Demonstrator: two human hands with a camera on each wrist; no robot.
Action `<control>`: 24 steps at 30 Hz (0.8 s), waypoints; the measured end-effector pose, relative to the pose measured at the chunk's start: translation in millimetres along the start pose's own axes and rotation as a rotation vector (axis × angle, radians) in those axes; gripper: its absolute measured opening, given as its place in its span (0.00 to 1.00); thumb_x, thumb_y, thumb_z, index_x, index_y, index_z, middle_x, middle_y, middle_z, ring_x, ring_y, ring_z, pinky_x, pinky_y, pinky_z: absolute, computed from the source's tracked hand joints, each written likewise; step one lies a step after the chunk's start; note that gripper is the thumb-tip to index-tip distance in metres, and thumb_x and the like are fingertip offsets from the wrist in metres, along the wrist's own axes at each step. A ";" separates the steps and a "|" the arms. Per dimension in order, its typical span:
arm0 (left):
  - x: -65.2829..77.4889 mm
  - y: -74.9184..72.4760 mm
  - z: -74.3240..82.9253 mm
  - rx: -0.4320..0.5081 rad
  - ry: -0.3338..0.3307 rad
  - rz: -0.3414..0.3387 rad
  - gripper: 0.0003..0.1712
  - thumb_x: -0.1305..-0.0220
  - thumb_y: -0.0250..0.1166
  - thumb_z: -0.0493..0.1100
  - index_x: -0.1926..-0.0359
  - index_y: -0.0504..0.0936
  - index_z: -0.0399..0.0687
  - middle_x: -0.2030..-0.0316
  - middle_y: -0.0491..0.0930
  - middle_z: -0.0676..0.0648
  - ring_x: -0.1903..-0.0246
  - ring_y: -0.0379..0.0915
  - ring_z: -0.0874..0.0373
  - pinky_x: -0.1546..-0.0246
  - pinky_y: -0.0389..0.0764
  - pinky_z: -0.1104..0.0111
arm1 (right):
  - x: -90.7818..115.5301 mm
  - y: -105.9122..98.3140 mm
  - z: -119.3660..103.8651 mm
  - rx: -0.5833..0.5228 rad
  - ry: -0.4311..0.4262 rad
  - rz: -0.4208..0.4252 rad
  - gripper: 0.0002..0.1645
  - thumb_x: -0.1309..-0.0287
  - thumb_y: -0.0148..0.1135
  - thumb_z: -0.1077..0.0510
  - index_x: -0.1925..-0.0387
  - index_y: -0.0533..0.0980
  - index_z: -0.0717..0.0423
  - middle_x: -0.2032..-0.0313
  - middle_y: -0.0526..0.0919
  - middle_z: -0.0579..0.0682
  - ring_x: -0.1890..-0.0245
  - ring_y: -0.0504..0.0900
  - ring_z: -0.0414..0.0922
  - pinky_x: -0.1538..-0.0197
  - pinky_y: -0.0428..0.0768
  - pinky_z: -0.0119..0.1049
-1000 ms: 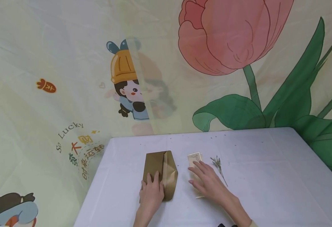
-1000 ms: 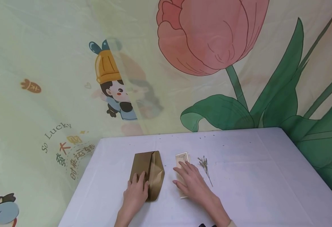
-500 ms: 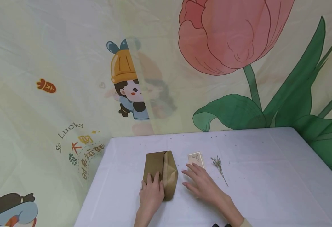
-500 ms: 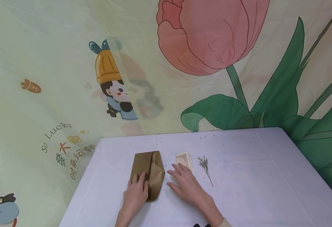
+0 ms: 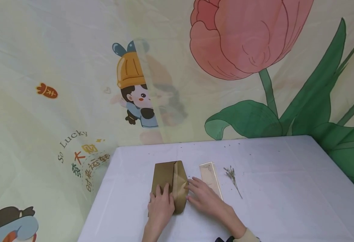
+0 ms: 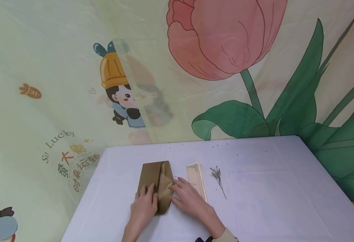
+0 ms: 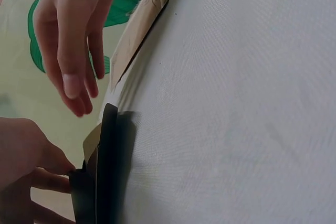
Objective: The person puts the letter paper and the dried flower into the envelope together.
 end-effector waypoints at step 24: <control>0.0 -5.6 -2.0 0.029 0.004 -0.012 0.25 0.27 0.62 0.47 0.34 0.77 0.45 0.35 0.72 0.25 0.42 0.69 0.17 0.57 0.79 0.32 | -19.9 37.0 -6.4 -0.009 0.020 -0.147 0.16 0.33 0.67 0.56 0.47 0.83 0.56 0.38 0.81 0.58 0.34 0.77 0.57 0.33 0.75 0.50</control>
Point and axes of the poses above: each hand's wrist, its own x-axis away from the middle knuckle, its own y-axis out of the palm, z = x × y, the point moved 7 cm from there along -x, towards the middle knuckle
